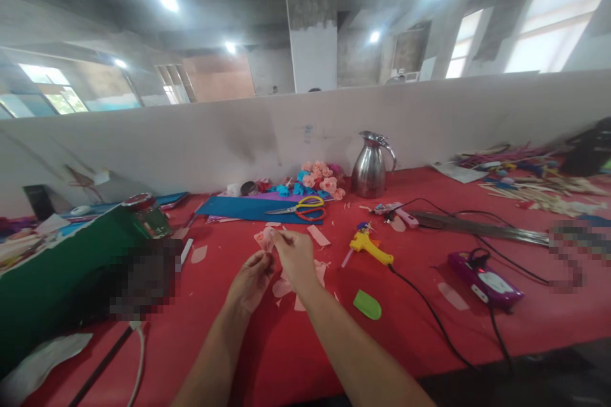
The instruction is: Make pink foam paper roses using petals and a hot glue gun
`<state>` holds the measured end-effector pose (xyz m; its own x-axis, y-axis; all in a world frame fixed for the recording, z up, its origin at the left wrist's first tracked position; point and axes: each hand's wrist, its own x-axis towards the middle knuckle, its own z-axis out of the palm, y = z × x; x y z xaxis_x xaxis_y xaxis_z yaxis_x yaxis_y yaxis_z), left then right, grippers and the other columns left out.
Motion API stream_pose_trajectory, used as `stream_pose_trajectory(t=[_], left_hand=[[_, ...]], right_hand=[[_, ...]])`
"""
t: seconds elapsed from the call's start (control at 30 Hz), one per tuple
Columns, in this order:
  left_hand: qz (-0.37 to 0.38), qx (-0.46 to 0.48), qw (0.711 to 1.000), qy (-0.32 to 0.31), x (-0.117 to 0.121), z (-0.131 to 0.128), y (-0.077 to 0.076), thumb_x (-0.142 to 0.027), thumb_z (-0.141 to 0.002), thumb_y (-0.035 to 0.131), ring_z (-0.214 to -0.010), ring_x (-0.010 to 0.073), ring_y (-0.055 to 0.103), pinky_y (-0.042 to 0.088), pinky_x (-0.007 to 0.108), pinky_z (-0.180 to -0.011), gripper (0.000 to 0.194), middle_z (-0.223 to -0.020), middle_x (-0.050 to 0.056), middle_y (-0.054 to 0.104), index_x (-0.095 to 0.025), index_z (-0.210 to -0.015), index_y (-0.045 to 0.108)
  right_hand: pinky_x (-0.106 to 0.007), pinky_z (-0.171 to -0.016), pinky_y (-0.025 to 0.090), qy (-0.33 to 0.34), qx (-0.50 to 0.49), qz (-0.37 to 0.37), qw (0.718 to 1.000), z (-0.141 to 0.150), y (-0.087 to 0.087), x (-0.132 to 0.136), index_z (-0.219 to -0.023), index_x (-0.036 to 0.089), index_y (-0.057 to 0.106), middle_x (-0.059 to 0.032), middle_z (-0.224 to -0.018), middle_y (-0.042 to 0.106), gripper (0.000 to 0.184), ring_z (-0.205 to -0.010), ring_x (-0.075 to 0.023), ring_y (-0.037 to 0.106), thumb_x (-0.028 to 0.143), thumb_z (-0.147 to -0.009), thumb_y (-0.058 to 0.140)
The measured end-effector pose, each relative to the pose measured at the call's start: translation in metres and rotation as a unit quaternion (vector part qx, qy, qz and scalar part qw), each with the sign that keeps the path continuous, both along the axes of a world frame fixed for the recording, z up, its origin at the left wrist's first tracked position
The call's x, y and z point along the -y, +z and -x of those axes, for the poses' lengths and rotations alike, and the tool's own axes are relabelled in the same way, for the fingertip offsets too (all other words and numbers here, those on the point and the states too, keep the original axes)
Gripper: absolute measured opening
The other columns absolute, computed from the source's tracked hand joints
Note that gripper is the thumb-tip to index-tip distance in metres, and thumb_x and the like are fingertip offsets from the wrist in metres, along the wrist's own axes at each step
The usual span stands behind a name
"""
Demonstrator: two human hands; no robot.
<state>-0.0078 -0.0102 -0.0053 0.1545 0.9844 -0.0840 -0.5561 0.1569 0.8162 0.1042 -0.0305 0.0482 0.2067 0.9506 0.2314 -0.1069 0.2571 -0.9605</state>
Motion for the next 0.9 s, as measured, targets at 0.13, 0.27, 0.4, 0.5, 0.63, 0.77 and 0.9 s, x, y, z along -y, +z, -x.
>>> stream_pose_trajectory(t=[0.13, 0.27, 0.4, 0.5, 0.63, 0.77, 0.9], left_hand=[[0.005, -0.001, 1.000, 0.005, 0.000, 0.000, 0.001, -0.023, -0.050, 0.082, -0.051, 0.0053, 0.050, 0.040, 0.016, -0.052, 0.024, -0.055, -0.002, 0.057, -0.012, -0.062, 0.064], [0.012, 0.002, 1.000, 0.008, 0.000, -0.001, 0.002, -0.024, -0.046, 0.083, -0.051, 0.0054, 0.050, 0.040, 0.016, -0.052, 0.027, -0.055, -0.002, 0.058, -0.012, -0.062, 0.065], [0.023, 0.002, 1.000, 0.017, 0.001, -0.001, 0.004, -0.023, -0.044, 0.084, -0.051, 0.0056, 0.051, 0.040, 0.016, -0.051, 0.028, -0.055, -0.002, 0.059, -0.012, -0.062, 0.065], [0.024, -0.002, 1.000, 0.019, 0.001, -0.001, 0.004, -0.024, -0.044, 0.084, -0.050, 0.0057, 0.050, 0.039, 0.016, -0.051, 0.028, -0.055, -0.002, 0.059, -0.013, -0.063, 0.065], [0.017, 0.000, 1.000, 0.014, 0.001, -0.001, 0.003, -0.024, -0.046, 0.083, -0.050, 0.0056, 0.050, 0.039, 0.016, -0.050, 0.027, -0.055, -0.002, 0.058, -0.012, -0.062, 0.064], [0.006, 0.017, 1.000, 0.003, 0.002, -0.001, 0.002, -0.022, -0.049, 0.082, -0.052, 0.0053, 0.050, 0.038, 0.016, -0.052, 0.025, -0.057, -0.001, 0.058, -0.012, -0.062, 0.064], [0.011, 0.030, 0.999, 0.004, 0.001, -0.002, 0.000, -0.022, -0.049, 0.082, -0.053, 0.0058, 0.051, 0.039, 0.016, -0.054, 0.025, -0.058, -0.001, 0.059, -0.012, -0.064, 0.065]], right_hand=[[-0.023, -0.056, 0.039, 0.001, 0.002, 0.001, 1.000, 0.000, 0.002, 0.001, -0.063, 0.014, 0.065, -0.0013, -0.059, 0.060, 0.036, -0.058, -0.0130, 0.052, 0.046, -0.076, 0.054], [-0.023, -0.055, 0.038, 0.003, 0.002, -0.002, 1.000, 0.001, 0.004, 0.001, -0.060, 0.015, 0.063, 0.0007, -0.056, 0.057, 0.038, -0.055, -0.0115, 0.049, 0.048, -0.075, 0.054], [-0.022, -0.053, 0.037, 0.005, -0.004, 0.002, 1.000, 0.003, 0.005, 0.003, -0.057, 0.015, 0.061, 0.0016, -0.053, 0.055, 0.036, -0.053, -0.0107, 0.048, 0.045, -0.076, 0.053], [-0.022, -0.055, 0.039, 0.005, -0.023, 0.011, 1.000, 0.002, 0.008, 0.006, -0.059, 0.015, 0.062, 0.0002, -0.056, 0.058, 0.033, -0.057, -0.0123, 0.052, 0.042, -0.076, 0.054], [-0.025, -0.057, 0.042, 0.009, -0.072, 0.036, 0.997, -0.002, 0.011, 0.009, -0.077, 0.015, 0.067, -0.0032, -0.068, 0.065, 0.031, -0.061, -0.0148, 0.057, 0.043, -0.074, 0.055], [-0.027, -0.058, 0.041, -0.016, -0.062, 0.033, 0.997, -0.010, 0.003, 0.007, -0.083, 0.017, 0.067, -0.0049, -0.078, 0.067, 0.029, -0.062, -0.0152, 0.057, 0.042, -0.073, 0.056], [-0.028, -0.067, 0.041, 0.019, 0.014, 0.003, 1.000, -0.017, -0.015, 0.000, -0.081, 0.019, 0.069, -0.0028, -0.079, 0.067, 0.020, -0.072, -0.0167, 0.057, 0.033, -0.069, 0.062]])
